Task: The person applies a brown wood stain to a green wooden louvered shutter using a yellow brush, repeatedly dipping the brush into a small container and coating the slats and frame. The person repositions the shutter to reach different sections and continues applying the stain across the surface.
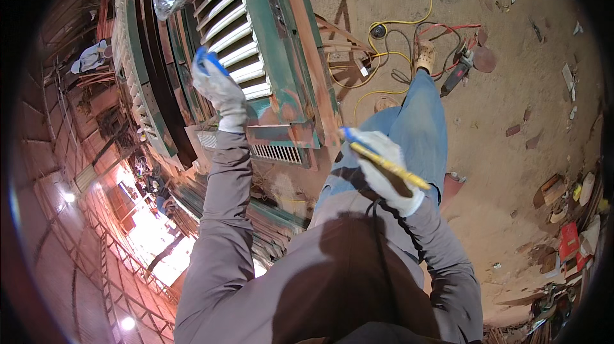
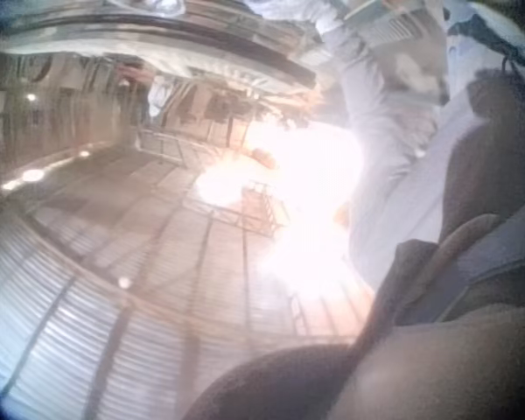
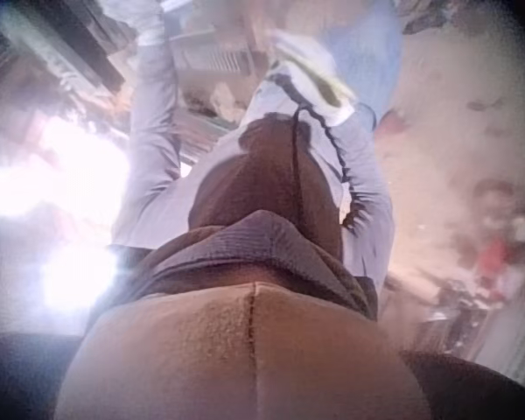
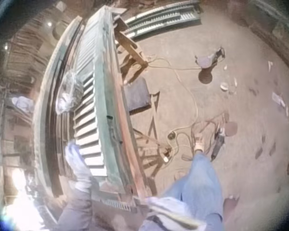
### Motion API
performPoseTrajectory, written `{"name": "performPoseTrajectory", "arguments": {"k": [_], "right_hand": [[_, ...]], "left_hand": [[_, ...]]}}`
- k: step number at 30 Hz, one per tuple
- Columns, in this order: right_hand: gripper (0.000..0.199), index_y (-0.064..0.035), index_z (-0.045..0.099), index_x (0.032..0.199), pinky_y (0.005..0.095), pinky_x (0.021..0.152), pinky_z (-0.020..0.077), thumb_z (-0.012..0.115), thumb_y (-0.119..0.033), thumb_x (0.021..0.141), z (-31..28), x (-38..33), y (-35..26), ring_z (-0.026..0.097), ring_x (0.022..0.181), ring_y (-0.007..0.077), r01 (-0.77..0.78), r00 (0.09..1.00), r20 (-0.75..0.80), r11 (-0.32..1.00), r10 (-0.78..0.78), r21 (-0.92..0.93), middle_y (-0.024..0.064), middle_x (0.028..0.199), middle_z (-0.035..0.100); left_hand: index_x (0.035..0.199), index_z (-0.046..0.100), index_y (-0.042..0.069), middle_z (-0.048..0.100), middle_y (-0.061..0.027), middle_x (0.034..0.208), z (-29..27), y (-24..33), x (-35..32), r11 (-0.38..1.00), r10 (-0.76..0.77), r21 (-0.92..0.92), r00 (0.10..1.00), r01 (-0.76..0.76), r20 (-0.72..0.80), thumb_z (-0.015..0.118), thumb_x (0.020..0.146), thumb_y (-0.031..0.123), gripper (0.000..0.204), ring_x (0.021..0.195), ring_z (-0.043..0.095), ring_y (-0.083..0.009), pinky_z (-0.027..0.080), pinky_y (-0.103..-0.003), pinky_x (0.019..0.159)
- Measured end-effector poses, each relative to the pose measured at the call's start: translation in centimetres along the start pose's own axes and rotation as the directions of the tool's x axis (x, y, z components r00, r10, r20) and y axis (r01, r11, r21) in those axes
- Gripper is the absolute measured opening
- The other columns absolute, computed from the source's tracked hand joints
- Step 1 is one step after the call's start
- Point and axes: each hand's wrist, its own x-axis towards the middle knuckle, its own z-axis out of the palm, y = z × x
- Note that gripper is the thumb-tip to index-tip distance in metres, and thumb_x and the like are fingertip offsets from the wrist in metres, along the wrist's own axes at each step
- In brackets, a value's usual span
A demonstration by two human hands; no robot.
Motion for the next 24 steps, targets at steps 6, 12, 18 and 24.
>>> {"name": "performPoseTrajectory", "arguments": {"k": [6, 12, 18, 24], "right_hand": [[0.035, -0.0015, 0.064, 0.133, 0.0255, 0.088, 0.0512, 0.068, -0.012, 0.099, -4.9, 3.0, -2.5, 0.064, 0.099, 0.0102, -0.398, 0.827, -0.262, 0.847, 0.498, 0.353, 0.0025, 0.114, 0.069], [0.037, 0.0023, 0.061, 0.136, 0.0255, 0.099, 0.0483, 0.065, -0.012, 0.101, -7.6, 7.9, -6.4, 0.062, 0.113, 0.0100, -0.276, 0.881, -0.324, 0.931, 0.344, 0.237, 0.0041, 0.125, 0.067], [0.035, -0.0014, 0.064, 0.133, 0.0290, 0.095, 0.0510, 0.066, -0.007, 0.098, -7.8, 11.8, -11.6, 0.066, 0.106, 0.0141, 0.074, 0.970, -0.217, 0.982, -0.112, -0.174, 0.0093, 0.121, 0.070], [0.024, -0.0014, 0.070, 0.116, 0.0351, 0.088, 0.0543, 0.069, -0.009, 0.093, -5.1, 17.6, -21.7, 0.071, 0.101, 0.0270, 0.480, 0.830, 0.122, 0.586, -0.544, -0.653, 0.0151, 0.111, 0.073]], "left_hand": [[0.138, 0.048, 0.005, 0.055, -0.0225, 0.126, -0.6, 5.5, 12.2, -0.138, -0.457, -0.877, 0.756, 0.461, 0.469, 0.054, 0.092, 0.070, 0.080, 0.111, 0.063, -0.0416, 0.054, -0.060, 0.098], [0.141, 0.047, 0.001, 0.057, -0.0277, 0.131, 3.0, 4.8, 21.6, -0.621, -0.319, -0.692, 0.688, 0.367, 0.651, 0.057, 0.094, 0.058, 0.075, 0.109, 0.062, -0.0469, 0.057, -0.061, 0.094], [0.128, 0.054, -0.013, 0.064, -0.0326, 0.116, 4.9, -0.3, 20.0, -0.700, -0.356, -0.662, 0.672, 0.270, 0.650, 0.045, 0.092, 0.008, 0.043, 0.104, 0.067, -0.0480, 0.062, -0.055, 0.092], [0.120, 0.057, -0.011, 0.068, -0.0250, 0.115, -2.8, 6.1, 6.5, -0.320, -0.324, -0.821, 0.760, 0.473, 0.563, 0.054, 0.095, 0.015, 0.036, 0.102, 0.071, -0.0376, 0.062, -0.051, 0.092]]}}
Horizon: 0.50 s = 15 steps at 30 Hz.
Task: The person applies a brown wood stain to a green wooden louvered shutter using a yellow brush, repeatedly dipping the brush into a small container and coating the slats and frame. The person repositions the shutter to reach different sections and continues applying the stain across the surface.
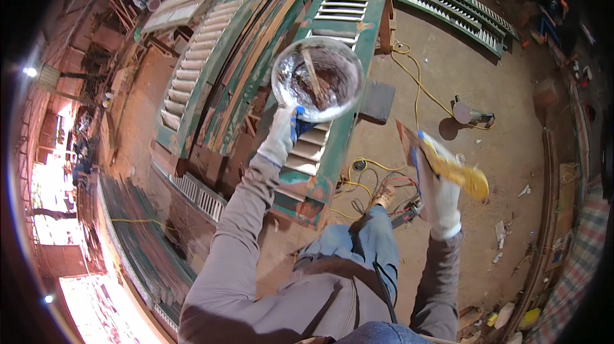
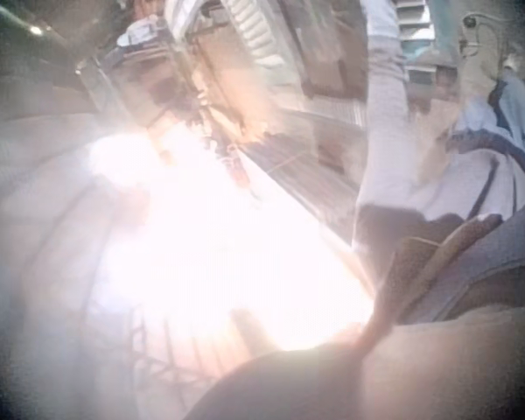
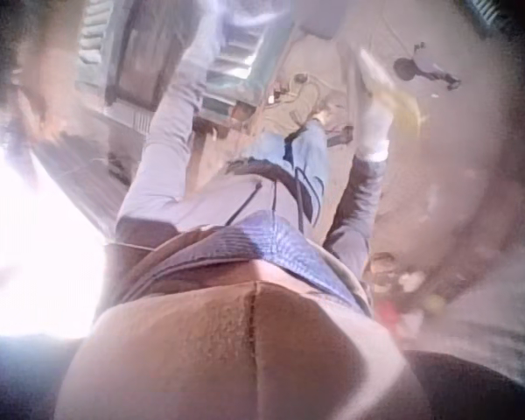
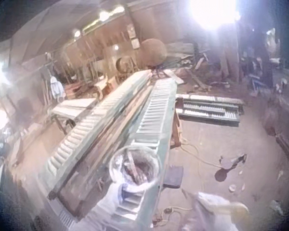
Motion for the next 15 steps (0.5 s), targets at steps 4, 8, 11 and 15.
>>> {"name": "performPoseTrajectory", "arguments": {"k": [4, 8, 11, 15], "right_hand": [[0.014, -0.0049, 0.073, 0.092, 0.0410, 0.073, 0.0564, 0.067, -0.018, 0.091, 3.0, 4.7, -3.7, 0.071, 0.080, 0.0326, 0.216, 0.949, 0.294, 0.916, -0.116, -0.337, 0.0141, 0.086, 0.073], [0.019, -0.0069, 0.072, 0.081, 0.0451, 0.065, 0.0569, 0.060, -0.020, 0.088, 8.6, 6.4, -5.6, 0.071, 0.068, 0.0347, 0.342, 0.868, 0.486, 0.830, -0.100, -0.441, 0.0155, 0.073, 0.071], [0.021, -0.0060, 0.074, 0.089, 0.0480, 0.073, 0.0556, 0.061, -0.022, 0.086, 11.8, 5.8, -5.8, 0.071, 0.079, 0.0378, 0.351, 0.790, 0.613, 0.803, 0.022, -0.481, 0.0171, 0.083, 0.073], [0.020, -0.0053, 0.073, 0.093, 0.0478, 0.075, 0.0555, 0.062, -0.021, 0.087, 12.7, 4.4, -7.8, 0.071, 0.083, 0.0384, 0.427, 0.694, 0.719, 0.785, 0.035, -0.450, 0.0178, 0.085, 0.073]], "left_hand": [[0.116, 0.064, 0.000, 0.068, -0.0063, 0.098, 0.9, -2.4, -9.7, 0.957, 0.008, 0.288, 0.997, 0.014, -0.072, 0.064, 0.096, 0.020, 0.028, 0.079, 0.067, -0.0167, 0.057, -0.029, 0.068], [0.147, 0.034, 0.008, 0.056, -0.0072, 0.125, 3.0, -5.1, -15.4, 0.992, 0.124, 0.010, 0.991, -0.124, -0.054, 0.057, 0.093, 0.002, 0.058, 0.096, 0.058, -0.0128, 0.052, -0.028, 0.079], [0.144, 0.036, 0.006, 0.059, -0.0105, 0.118, 2.5, -4.8, -18.0, 0.920, 0.052, 0.391, 0.989, 0.007, -0.140, 0.059, 0.093, 0.002, 0.057, 0.088, 0.062, -0.0160, 0.054, -0.031, 0.072], [0.151, 0.027, 0.004, 0.062, -0.0138, 0.120, 1.2, -6.2, -19.4, 0.758, 0.407, 0.556, 0.913, -0.341, 0.005, 0.057, 0.091, 0.001, 0.067, 0.093, 0.063, -0.0165, 0.053, -0.030, 0.079]]}}
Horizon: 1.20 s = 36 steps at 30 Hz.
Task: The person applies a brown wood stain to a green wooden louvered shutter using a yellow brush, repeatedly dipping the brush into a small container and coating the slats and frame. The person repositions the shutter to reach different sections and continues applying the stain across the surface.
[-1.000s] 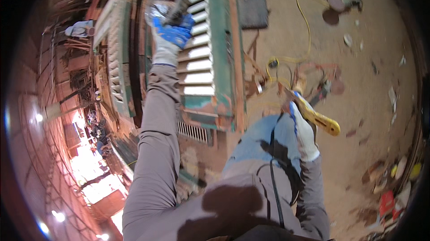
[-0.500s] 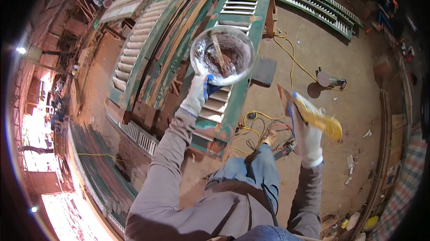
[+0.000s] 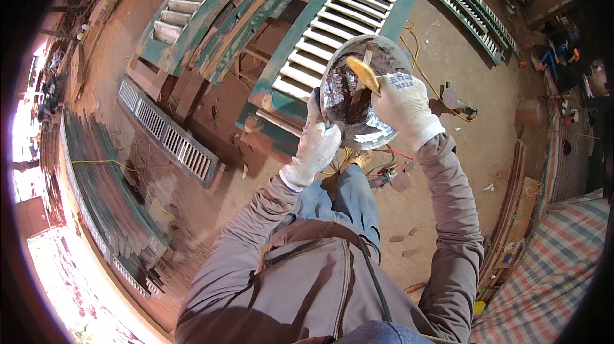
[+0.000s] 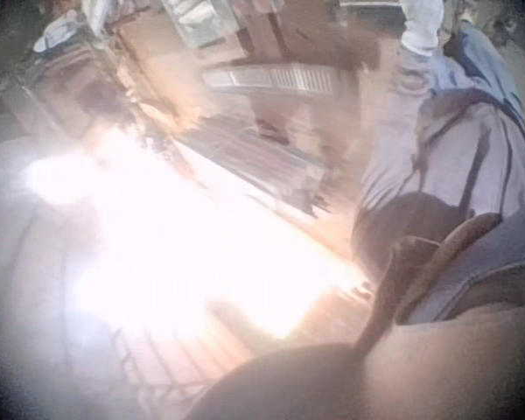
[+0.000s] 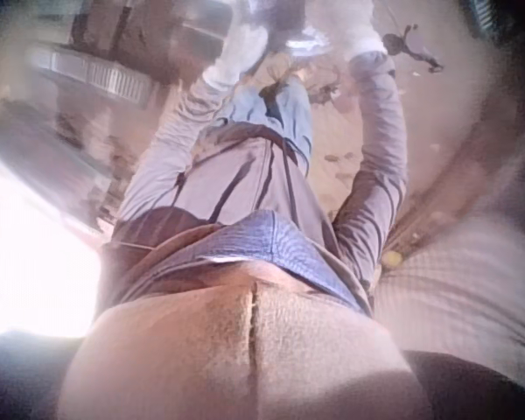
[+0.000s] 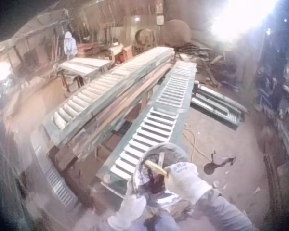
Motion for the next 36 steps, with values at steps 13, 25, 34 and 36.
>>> {"name": "performPoseTrajectory", "arguments": {"k": [13, 25, 34, 36], "right_hand": [[0.034, -0.0031, 0.066, 0.127, 0.0252, 0.062, 0.0518, 0.068, -0.015, 0.095, 1.0, -8.4, 5.6, 0.066, 0.084, 0.0076, -0.450, 0.867, 0.358, 0.236, 0.348, 0.861, 0.0034, 0.108, 0.072], [0.035, -0.0015, 0.064, 0.133, 0.0279, 0.081, 0.0557, 0.065, -0.014, 0.100, 12.9, -21.7, 1.4, 0.068, 0.094, 0.0133, -0.004, 0.732, 0.121, -0.173, 0.671, 0.985, 0.0065, 0.118, 0.070], [0.029, 0.0014, 0.070, 0.121, 0.0355, 0.097, 0.0524, 0.069, -0.003, 0.092, 22.6, -17.8, -10.3, 0.069, 0.109, 0.0251, 0.097, 0.564, -0.023, -0.039, 0.825, 0.995, 0.0134, 0.118, 0.073], [0.028, -0.0004, 0.071, 0.118, 0.0371, 0.095, 0.0533, 0.071, -0.004, 0.091, 23.2, -17.5, -10.7, 0.070, 0.106, 0.0279, 0.119, 0.506, -0.120, 0.069, 0.854, 0.991, 0.0137, 0.116, 0.073]], "left_hand": [[0.151, 0.031, 0.002, 0.051, -0.0124, 0.135, -2.1, -0.4, -1.2, 0.971, -0.213, -0.081, 0.971, 0.223, 0.111, 0.063, 0.092, 0.005, 0.067, 0.112, 0.059, -0.0203, 0.048, -0.031, 0.096], [0.123, 0.059, -0.008, 0.067, -0.0270, 0.120, -6.9, -7.1, 6.3, 0.450, -0.438, -0.759, 0.857, 0.470, 0.271, 0.059, 0.084, 0.011, 0.043, 0.112, 0.067, -0.0441, 0.058, -0.053, 0.099], [0.128, 0.059, -0.007, 0.061, -0.0305, 0.132, -9.4, -8.7, 12.8, 0.682, -0.433, -0.645, 0.901, 0.346, 0.026, 0.057, 0.084, 0.029, 0.057, 0.119, 0.062, -0.0469, 0.052, -0.057, 0.102], [0.134, 0.056, -0.005, 0.059, -0.0283, 0.137, -8.4, -8.2, 12.8, 0.679, -0.428, -0.634, 0.901, 0.370, 0.068, 0.057, 0.085, 0.036, 0.064, 0.121, 0.060, -0.0456, 0.052, -0.056, 0.102]]}}
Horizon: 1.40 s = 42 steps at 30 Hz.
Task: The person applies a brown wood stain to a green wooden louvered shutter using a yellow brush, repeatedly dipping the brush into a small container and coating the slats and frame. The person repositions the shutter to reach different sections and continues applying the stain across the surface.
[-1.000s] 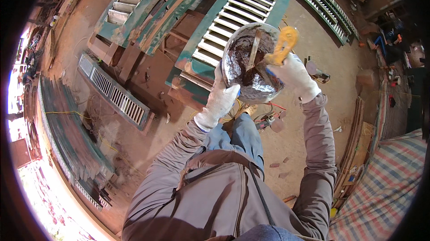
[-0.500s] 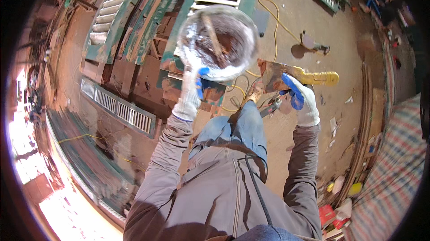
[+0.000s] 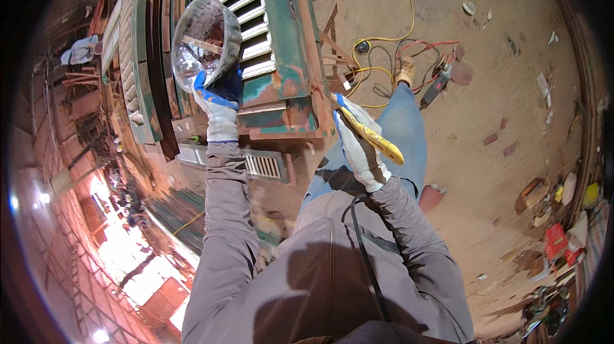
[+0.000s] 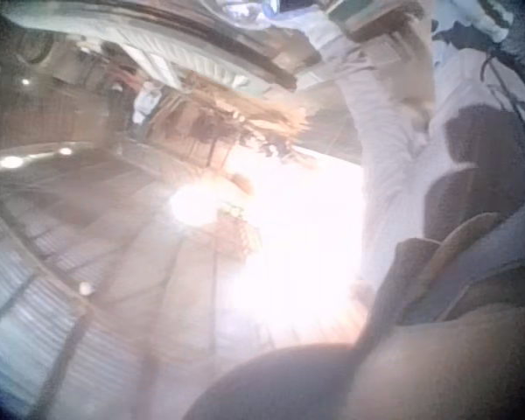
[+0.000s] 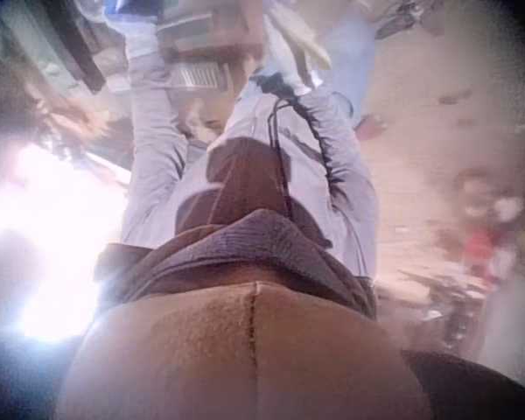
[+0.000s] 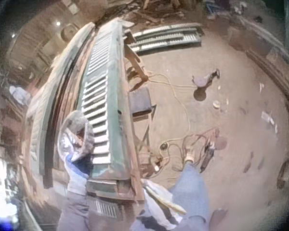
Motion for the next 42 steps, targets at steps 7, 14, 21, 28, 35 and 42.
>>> {"name": "performPoseTrajectory", "arguments": {"k": [7, 14, 21, 28, 35, 42], "right_hand": [[0.037, -0.0062, 0.070, 0.122, 0.0405, 0.097, 0.0518, 0.070, -0.003, 0.085, 1.2, 0.4, 0.6, 0.067, 0.110, 0.0320, 0.183, 0.983, 0.015, 0.969, -0.184, -0.167, 0.0113, 0.120, 0.072], [0.041, -0.0068, 0.071, 0.121, 0.0414, 0.097, 0.0511, 0.068, 0.000, 0.081, 0.6, -0.6, 1.8, 0.067, 0.109, 0.0322, 0.219, 0.974, 0.033, 0.971, -0.223, 0.093, 0.0123, 0.120, 0.072], [0.030, 0.0000, 0.071, 0.120, 0.0335, 0.096, 0.0527, 0.065, 0.006, 0.090, 1.2, 1.4, 3.2, 0.068, 0.110, 0.0242, -0.005, 0.999, -0.039, 0.975, 0.014, 0.224, 0.0140, 0.117, 0.073], [0.030, -0.0001, 0.071, 0.115, 0.0376, 0.092, 0.0539, 0.068, 0.007, 0.086, 0.7, -0.4, 3.3, 0.069, 0.105, 0.0302, 0.156, 0.986, 0.024, 0.963, -0.165, 0.218, 0.0149, 0.115, 0.074], [0.034, -0.0002, 0.070, 0.120, 0.0387, 0.094, 0.0541, 0.071, 0.004, 0.086, 0.6, 0.2, 3.0, 0.069, 0.105, 0.0311, 0.075, 0.997, -0.009, 0.992, -0.075, 0.101, 0.0152, 0.116, 0.073], [0.042, -0.0070, 0.072, 0.120, 0.0389, 0.093, 0.0551, 0.074, -0.007, 0.078, 0.1, -1.7, 1.9, 0.068, 0.108, 0.0293, 0.244, 0.962, 0.132, 0.970, -0.241, -0.007, 0.0093, 0.118, 0.073]], "left_hand": [[0.142, 0.051, -0.003, 0.058, -0.0250, 0.140, -0.7, -0.9, 0.4, 0.982, 0.141, 0.115, 0.985, -0.152, 0.095, 0.062, 0.086, 0.048, 0.076, 0.125, 0.058, -0.0411, 0.046, -0.052, 0.109], [0.145, 0.050, -0.001, 0.056, -0.0218, 0.143, 0.1, -1.4, 0.0, 0.962, 0.194, 0.171, 0.973, -0.213, 0.121, 0.060, 0.085, 0.052, 0.080, 0.127, 0.056, -0.0393, 0.044, -0.051, 0.111], [0.145, 0.052, 0.002, 0.057, -0.0200, 0.143, 0.0, -0.9, -0.5, 0.952, 0.168, 0.247, 0.983, -0.182, 0.076, 0.059, 0.084, 0.053, 0.079, 0.125, 0.057, -0.0386, 0.042, -0.048, 0.113], [0.145, 0.051, 0.000, 0.055, -0.0212, 0.143, 0.7, -1.6, -0.8, 0.892, 0.253, 0.360, 0.962, -0.272, 0.098, 0.059, 0.081, 0.059, 0.087, 0.127, 0.054, -0.0391, 0.039, -0.049, 0.113], [0.150, 0.044, 0.003, 0.050, -0.0222, 0.147, 1.1, -1.6, -1.0, 0.856, 0.280, 0.419, 0.953, -0.304, 0.120, 0.058, 0.082, 0.057, 0.089, 0.131, 0.051, -0.0406, 0.037, -0.052, 0.116], [0.141, 0.057, 0.007, 0.058, -0.0156, 0.142, 0.3, -1.5, -0.2, 0.886, 0.302, 0.325, 0.943, -0.331, 0.139, 0.051, 0.086, 0.052, 0.072, 0.127, 0.057, -0.0365, 0.044, -0.050, 0.110]]}}
